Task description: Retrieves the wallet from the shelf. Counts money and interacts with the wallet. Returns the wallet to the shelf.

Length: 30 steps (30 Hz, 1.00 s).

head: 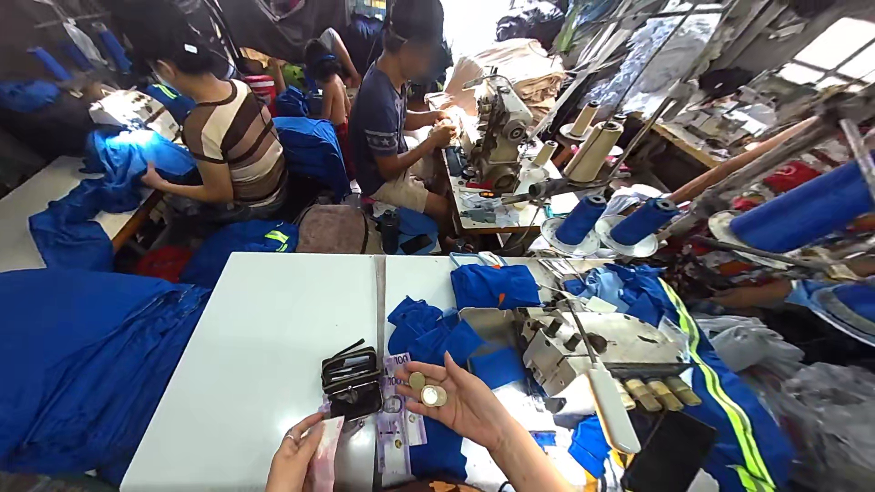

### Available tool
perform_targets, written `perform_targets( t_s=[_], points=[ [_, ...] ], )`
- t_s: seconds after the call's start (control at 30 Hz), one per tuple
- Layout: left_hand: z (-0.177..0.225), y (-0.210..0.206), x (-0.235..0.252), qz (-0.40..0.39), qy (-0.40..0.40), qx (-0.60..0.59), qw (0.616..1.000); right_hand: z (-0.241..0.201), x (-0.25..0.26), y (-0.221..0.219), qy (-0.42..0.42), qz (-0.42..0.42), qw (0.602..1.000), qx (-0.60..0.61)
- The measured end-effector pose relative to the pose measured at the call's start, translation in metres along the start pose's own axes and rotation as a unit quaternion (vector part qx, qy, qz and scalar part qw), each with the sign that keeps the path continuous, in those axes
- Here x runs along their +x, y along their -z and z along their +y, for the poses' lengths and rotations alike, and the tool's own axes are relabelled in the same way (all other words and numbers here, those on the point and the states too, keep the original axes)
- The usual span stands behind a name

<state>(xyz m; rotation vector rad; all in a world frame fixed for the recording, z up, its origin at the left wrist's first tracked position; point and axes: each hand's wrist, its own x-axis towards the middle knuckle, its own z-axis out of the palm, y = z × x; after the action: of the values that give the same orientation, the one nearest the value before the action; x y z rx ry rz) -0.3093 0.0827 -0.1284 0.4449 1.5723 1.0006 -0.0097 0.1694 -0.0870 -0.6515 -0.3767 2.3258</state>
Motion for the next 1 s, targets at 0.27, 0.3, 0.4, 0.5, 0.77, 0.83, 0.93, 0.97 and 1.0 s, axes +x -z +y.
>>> perform_targets(
  t_s=[0.27, 0.3, 0.4, 0.5, 0.77, 0.83, 0.93, 0.97, 1.0],
  points=[
    [0.024, -0.012, -0.013, -0.044, -0.027, -0.063, 0.997, 0.010, 0.001, -0.008, -0.014, -0.041, 0.998, -0.037],
    [0.027, -0.013, -0.014, -0.047, -0.036, -0.063, 0.996, 0.011, 0.001, -0.008, -0.019, -0.044, 0.998, -0.047],
    [0.032, -0.015, -0.014, -0.040, -0.060, -0.058, 0.996, 0.012, 0.001, -0.010, -0.035, -0.039, 0.996, -0.072],
    [0.034, -0.016, -0.012, -0.014, -0.069, -0.054, 0.996, 0.014, 0.000, -0.011, -0.041, -0.032, 0.996, -0.074],
    [0.029, 0.010, -0.014, -0.100, -0.123, -0.071, 0.985, 0.014, 0.003, -0.010, -0.060, -0.015, 0.997, -0.042],
    [0.034, 0.013, -0.018, -0.197, -0.131, 0.014, 0.971, 0.016, 0.006, -0.007, -0.050, -0.026, 0.997, -0.046],
    [0.044, -0.009, -0.025, -0.201, -0.165, 0.161, 0.952, 0.019, 0.012, -0.010, -0.070, -0.011, 0.995, -0.076],
    [0.045, -0.019, -0.028, -0.181, -0.182, 0.173, 0.951, 0.020, 0.014, -0.012, -0.078, -0.001, 0.993, -0.092],
    [0.045, -0.028, -0.029, -0.160, -0.197, 0.177, 0.951, 0.022, 0.015, -0.013, -0.087, 0.008, 0.990, -0.107]
  ],
)
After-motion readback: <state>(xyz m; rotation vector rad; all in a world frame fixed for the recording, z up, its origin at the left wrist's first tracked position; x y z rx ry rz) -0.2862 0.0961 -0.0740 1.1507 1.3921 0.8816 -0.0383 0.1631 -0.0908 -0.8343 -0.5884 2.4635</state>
